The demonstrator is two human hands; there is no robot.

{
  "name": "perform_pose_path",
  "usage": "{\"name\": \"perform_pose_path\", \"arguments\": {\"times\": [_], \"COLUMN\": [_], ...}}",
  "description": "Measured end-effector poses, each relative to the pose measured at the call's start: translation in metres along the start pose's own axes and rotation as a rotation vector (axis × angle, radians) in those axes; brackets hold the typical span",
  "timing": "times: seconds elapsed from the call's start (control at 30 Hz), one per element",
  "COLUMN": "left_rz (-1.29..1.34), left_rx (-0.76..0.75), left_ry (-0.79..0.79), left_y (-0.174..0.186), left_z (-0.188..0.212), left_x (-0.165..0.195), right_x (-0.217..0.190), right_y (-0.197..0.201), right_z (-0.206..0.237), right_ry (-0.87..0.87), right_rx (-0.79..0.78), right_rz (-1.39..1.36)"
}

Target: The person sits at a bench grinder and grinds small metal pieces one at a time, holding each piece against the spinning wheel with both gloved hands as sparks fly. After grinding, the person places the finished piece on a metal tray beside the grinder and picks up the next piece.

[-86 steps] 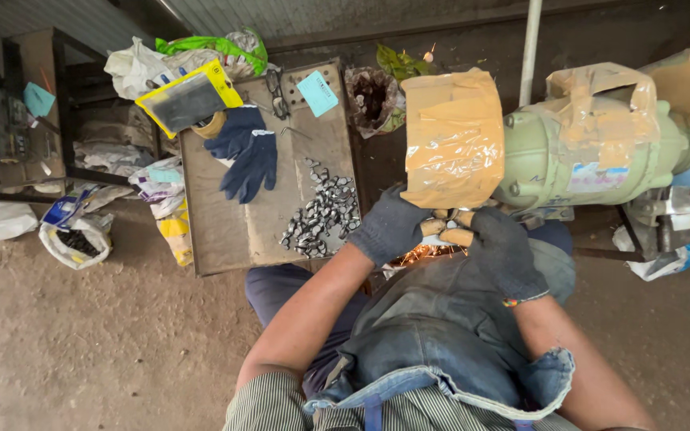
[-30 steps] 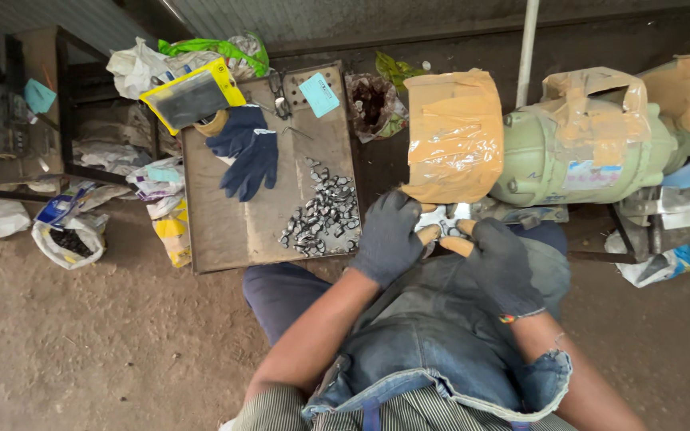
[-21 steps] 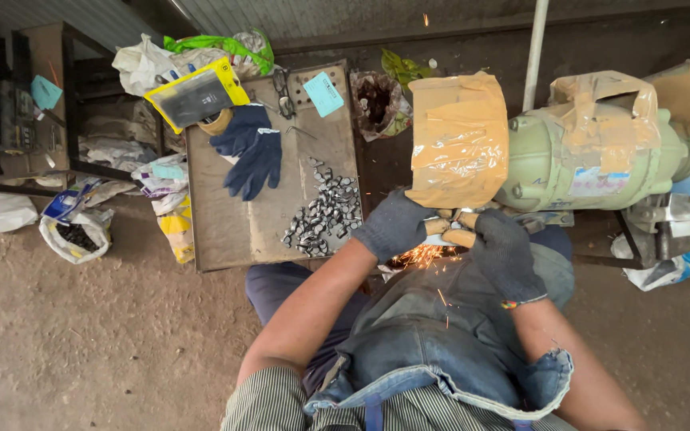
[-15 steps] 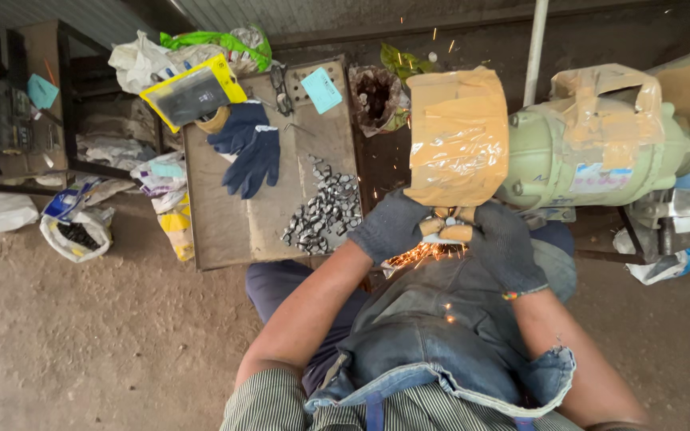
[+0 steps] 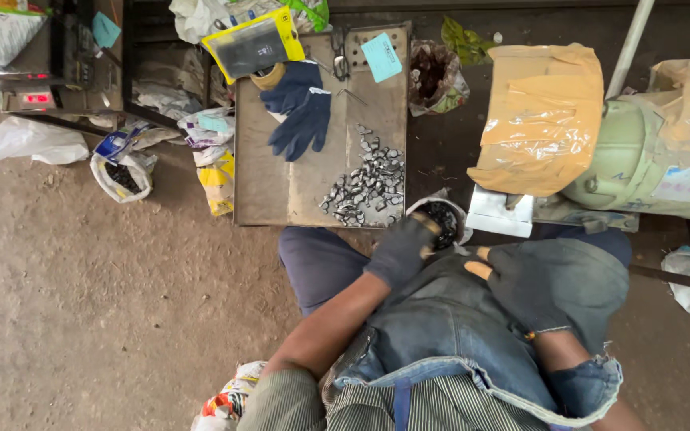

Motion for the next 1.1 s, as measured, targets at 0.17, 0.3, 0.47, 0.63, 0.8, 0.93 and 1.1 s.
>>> {"name": "perform_pose_path", "arguments": {"times": [0.17, 0.3, 0.47, 0.63, 0.8, 0.93, 1.1], "left_rz": [-0.092, -0.021, 1.001, 1.257, 0.282, 0.276, 0.331], "left_rx": [-0.205, -0.150, 0.236, 0.249, 0.401, 0.224, 0.036], "left_ry": [0.332, 0.471, 0.606, 0.269, -0.125, -0.156, -0.266], "left_y": [-0.003, 0.001, -0.003, 0.011, 0.043, 0.042, 0.034], "left_z": [0.000, -0.006, -0.007, -0.021, -0.061, -0.098, -0.111], "left_x": [-0.044, -0.055, -0.011, 0.065, 0.061, 0.037, 0.020], "right_x": [0.005, -0.014, -0.054, -0.063, -0.025, -0.004, 0.004], "right_y": [-0.006, 0.015, 0.033, 0.060, 0.059, 0.053, 0.056], "right_z": [-0.007, -0.008, -0.012, -0.004, -0.021, -0.036, -0.051], "right_ry": [-0.230, -0.308, -0.290, -0.006, -0.153, -0.137, -0.044], "right_rx": [-0.063, -0.083, -0.015, 0.274, 0.336, 0.371, 0.292], "right_rz": [-0.064, -0.185, -0.124, -0.235, -0.096, -0.097, -0.145]}}
Point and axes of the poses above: each hand's wrist, its own z-axis away from the middle knuckle, its own y-axis out of the back of the hand, x = y × z, the point moved 2 cm from there along -z, towards the middle knuckle, and after that the axes turned 7 degrees about -y, right-handed, at the moved point
